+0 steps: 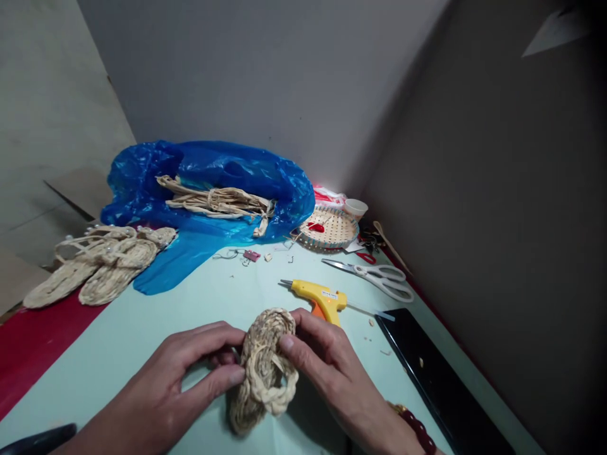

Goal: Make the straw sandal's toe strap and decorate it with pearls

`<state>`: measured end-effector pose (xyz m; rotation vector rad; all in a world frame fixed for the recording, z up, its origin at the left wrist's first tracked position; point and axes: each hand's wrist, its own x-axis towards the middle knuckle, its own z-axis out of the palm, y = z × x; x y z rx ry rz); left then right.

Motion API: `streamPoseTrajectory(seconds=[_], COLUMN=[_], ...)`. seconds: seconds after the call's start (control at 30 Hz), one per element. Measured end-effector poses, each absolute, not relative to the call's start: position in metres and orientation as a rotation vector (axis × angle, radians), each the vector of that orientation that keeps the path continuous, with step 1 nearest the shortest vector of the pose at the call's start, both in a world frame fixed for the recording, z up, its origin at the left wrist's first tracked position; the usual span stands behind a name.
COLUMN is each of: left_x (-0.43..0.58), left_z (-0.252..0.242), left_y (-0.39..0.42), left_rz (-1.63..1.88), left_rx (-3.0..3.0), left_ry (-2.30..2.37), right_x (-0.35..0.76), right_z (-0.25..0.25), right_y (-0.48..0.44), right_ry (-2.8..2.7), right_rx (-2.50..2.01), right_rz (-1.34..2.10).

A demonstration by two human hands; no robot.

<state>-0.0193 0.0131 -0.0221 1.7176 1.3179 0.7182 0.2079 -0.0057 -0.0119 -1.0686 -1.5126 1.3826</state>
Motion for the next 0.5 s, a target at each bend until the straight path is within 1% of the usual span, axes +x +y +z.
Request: streamPoseTrajectory(seconds=[0.17, 0.3, 0.5], left_x=[-0.017, -0.014, -0.013], left_z=[-0.02, -0.022, -0.027], left_y=[0.013, 0.008, 0.004], left_rz=[0.672, 0.769, 0.809], left_rx=[1.841, 1.745, 1.735], left_ry=[1.11, 1.129, 1.126], right_x=[0.208, 0.208, 0.206], right_z=[-0.014, -0.012, -0.014], right_y=[-0.006, -0.004, -0.006], right_ry=[-1.599, -1.625, -1.667], right_rx=[-1.139, -1.166, -1.212], right_rz=[1.383, 1.43, 1.319])
